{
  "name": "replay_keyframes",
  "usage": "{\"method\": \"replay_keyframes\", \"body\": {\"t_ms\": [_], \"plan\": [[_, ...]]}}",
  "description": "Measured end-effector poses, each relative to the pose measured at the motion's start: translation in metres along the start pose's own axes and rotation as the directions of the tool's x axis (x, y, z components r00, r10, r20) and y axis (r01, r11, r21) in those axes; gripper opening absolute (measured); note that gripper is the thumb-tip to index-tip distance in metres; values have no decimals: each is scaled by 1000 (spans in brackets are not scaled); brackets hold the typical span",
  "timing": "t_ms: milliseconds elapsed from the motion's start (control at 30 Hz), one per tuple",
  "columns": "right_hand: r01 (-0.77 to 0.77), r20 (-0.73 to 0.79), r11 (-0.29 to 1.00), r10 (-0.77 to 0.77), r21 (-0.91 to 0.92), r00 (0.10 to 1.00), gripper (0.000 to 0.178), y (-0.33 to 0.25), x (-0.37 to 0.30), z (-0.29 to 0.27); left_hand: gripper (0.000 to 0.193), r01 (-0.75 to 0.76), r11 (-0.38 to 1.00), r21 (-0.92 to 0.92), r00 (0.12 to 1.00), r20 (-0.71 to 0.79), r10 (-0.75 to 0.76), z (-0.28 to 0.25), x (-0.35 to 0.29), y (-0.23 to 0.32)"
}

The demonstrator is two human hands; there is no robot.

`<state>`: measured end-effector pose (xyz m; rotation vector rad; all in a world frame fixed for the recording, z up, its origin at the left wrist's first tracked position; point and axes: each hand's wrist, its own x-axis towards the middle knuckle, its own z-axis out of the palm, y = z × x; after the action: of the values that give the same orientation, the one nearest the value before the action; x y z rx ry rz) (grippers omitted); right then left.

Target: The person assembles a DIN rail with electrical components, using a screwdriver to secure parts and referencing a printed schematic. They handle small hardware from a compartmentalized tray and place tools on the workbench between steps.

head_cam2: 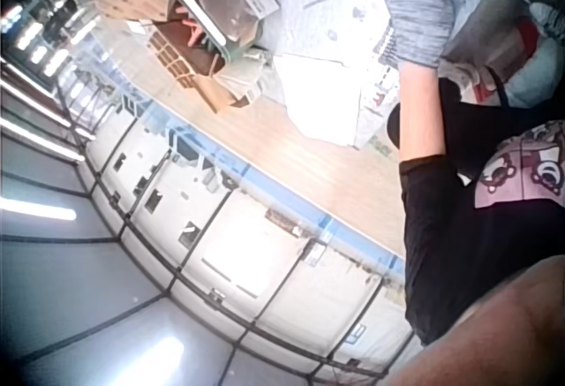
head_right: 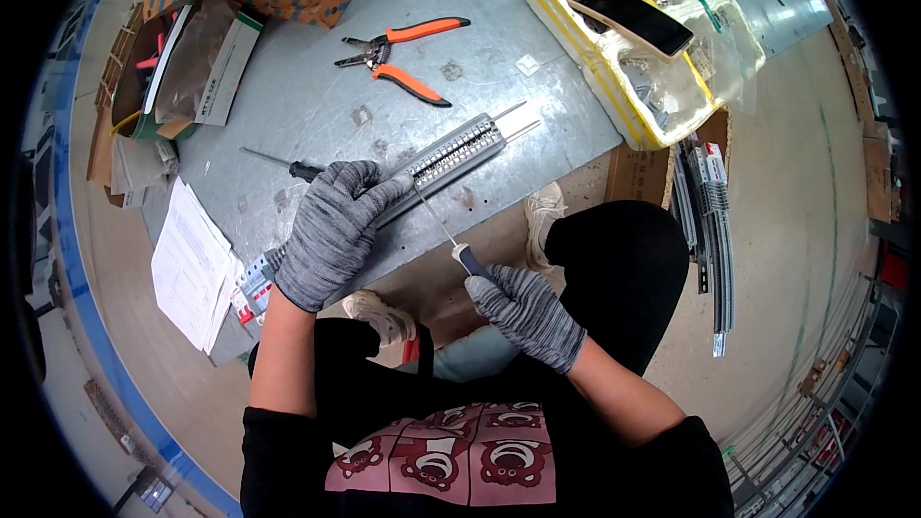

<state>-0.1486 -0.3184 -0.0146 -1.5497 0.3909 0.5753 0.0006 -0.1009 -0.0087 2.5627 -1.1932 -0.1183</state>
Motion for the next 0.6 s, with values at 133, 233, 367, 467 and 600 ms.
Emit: {"method": "replay_keyframes", "body": {"t_ms": [133,233,367,467,600], "plan": [[38,23,997,-37,-60,999,32,5,2,-4,36,-4,1000,-13,1000,6,4,3,5,1],[65,35,997,-63,-45,997,30,10,2,-4,37,-15,999,33,999,31,14,3,6,2],[61,42,998,-60,-28,997,31,10,1,-6,37,-22,997,67,998,62,18,-2,9,6],[13,58,1000,-12,-6,998,31,6,-3,-10,37,-23,996,89,997,72,16,-3,10,7],[-67,46,998,66,19,997,30,5,-7,-21,38,-25,995,93,997,80,18,-4,11,7]]}}
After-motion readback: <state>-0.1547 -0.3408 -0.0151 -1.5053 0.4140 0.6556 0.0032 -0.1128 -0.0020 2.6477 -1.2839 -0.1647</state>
